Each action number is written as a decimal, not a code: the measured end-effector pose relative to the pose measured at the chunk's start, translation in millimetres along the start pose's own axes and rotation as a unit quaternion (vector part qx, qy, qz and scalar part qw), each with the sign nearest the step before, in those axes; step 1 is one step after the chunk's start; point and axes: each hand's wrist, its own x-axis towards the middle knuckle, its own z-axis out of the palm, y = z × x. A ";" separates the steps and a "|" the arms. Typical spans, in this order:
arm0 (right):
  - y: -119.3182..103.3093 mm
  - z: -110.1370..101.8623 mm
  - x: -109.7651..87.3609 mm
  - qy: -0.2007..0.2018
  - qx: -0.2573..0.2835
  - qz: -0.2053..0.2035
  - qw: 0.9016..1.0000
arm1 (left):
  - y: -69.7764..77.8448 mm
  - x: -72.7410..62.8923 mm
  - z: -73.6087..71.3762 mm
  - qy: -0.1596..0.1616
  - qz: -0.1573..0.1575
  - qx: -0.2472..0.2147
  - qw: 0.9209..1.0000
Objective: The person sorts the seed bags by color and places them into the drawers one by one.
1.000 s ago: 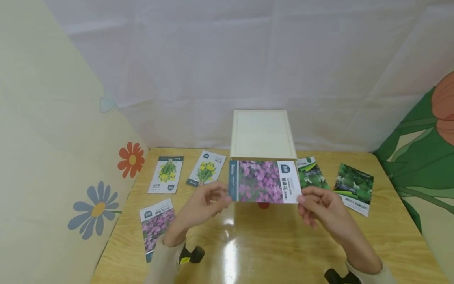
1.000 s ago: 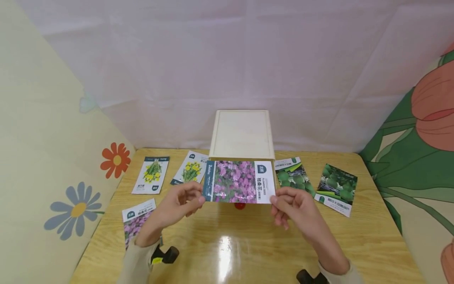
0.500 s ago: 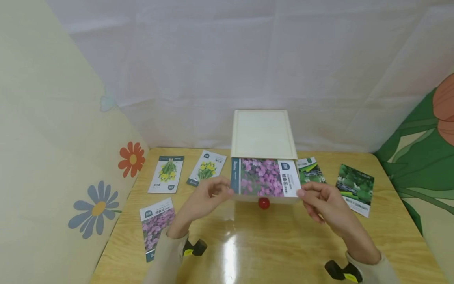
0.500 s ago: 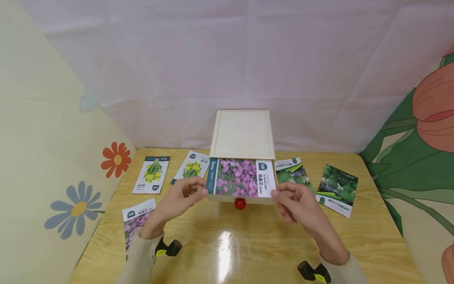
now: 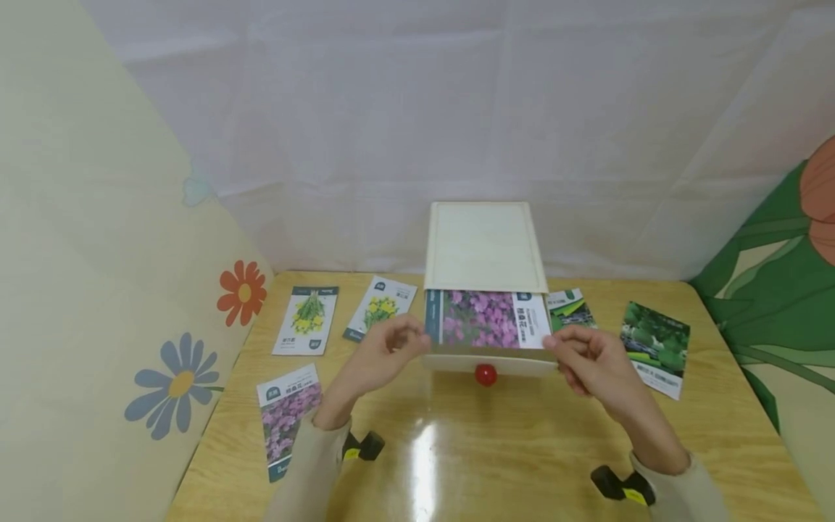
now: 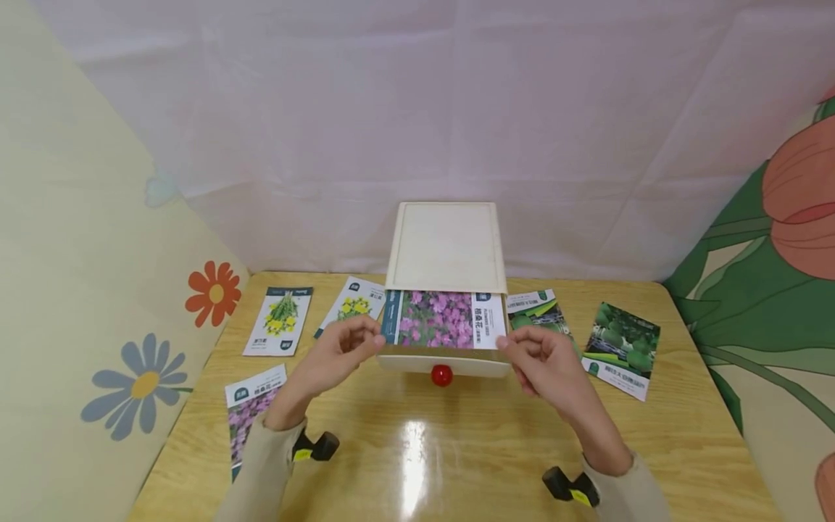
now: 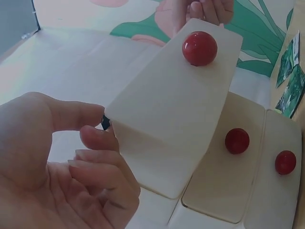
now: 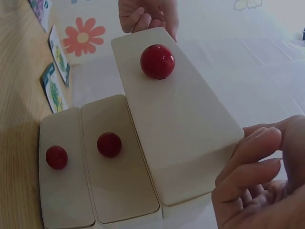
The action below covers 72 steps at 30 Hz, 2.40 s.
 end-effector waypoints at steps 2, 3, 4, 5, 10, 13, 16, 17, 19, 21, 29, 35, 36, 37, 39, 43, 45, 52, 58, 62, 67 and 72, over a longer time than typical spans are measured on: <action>-0.1 1.1 0.4 0.014 -0.016 -0.004 1.000 | 0.0 2.0 0.5 0.005 0.001 0.003 1.000; -0.1 1.6 0.5 0.020 -0.025 -0.007 0.999 | 0.1 2.8 0.7 0.007 0.001 0.004 1.000; 0.1 2.1 0.7 0.026 -0.035 -0.012 0.999 | 0.3 3.5 0.9 0.009 0.000 0.006 1.000; 0.3 2.6 0.9 0.032 -0.047 -0.017 0.998 | 0.5 4.1 1.2 0.012 -0.002 0.008 1.000; 2.4 4.8 2.6 0.059 -0.100 -0.044 0.992 | 0.2 6.1 2.7 0.026 -0.004 0.024 0.999; 4.4 6.1 3.1 0.073 -0.118 -0.054 0.989 | -0.5 6.5 3.6 0.036 0.002 0.037 0.999; 6.6 6.6 2.3 0.082 -0.123 -0.060 0.987 | -1.8 5.7 4.4 0.045 0.005 0.044 0.998; 7.1 6.6 1.7 0.086 -0.124 -0.064 0.986 | -2.1 5.3 4.5 0.048 0.005 0.045 0.998; 7.7 6.7 0.3 0.094 -0.122 -0.074 0.985 | -2.3 4.3 4.6 0.053 0.007 0.045 0.998; 6.9 7.5 -2.0 0.105 -0.120 -0.085 0.983 | -3.4 3.5 4.5 0.057 0.012 0.045 0.997; -0.5 14.6 -20.9 0.099 -0.083 -0.121 0.984 | -5.7 -2.6 1.3 0.057 -0.008 0.032 0.998; -3.0 23.7 -33.8 0.054 -0.053 -0.152 0.985 | -8.1 -9.8 -3.9 0.065 -0.032 0.044 0.996; -2.3 25.6 -35.0 0.047 -0.049 -0.157 0.985 | -8.5 -11.2 -5.2 0.067 -0.037 0.046 0.996; -1.2 27.6 -36.1 0.039 -0.044 -0.164 0.985 | -8.9 -12.6 -6.5 0.069 -0.041 0.050 0.996; 1.2 31.7 -37.9 0.023 -0.036 -0.168 0.985 | -9.6 -15.6 -9.7 0.071 -0.048 0.054 0.995; 7.1 42.1 -40.7 -0.001 -0.022 -0.163 0.986 | -13.2 -22.7 -18.3 0.081 -0.059 0.060 0.993; 9.4 47.4 -41.6 -0.012 -0.013 -0.161 0.987 | -16.5 -27.2 -23.9 0.091 -0.067 0.066 0.991; 13.4 62.3 -42.1 -0.059 0.012 -0.144 0.988 | -31.1 -45.5 -48.4 0.131 -0.083 0.097 0.983; 19.5 74.8 -40.1 -0.097 0.012 -0.132 0.986 | -40.5 -59.3 -64.2 0.155 -0.091 0.126 0.976; 26.3 85.9 -37.4 -0.110 0.005 -0.131 0.985 | -52.1 -65.2 -68.6 0.163 -0.094 0.142 0.972; 33.4 106.0 -34.6 -0.128 -0.011 -0.119 0.985 | -69.4 -79.6 -78.6 0.174 -0.125 0.177 0.960; 37.3 126.5 -28.3 -0.155 -0.012 -0.095 0.983 | -84.0 -93.9 -95.4 0.164 -0.174 0.197 0.951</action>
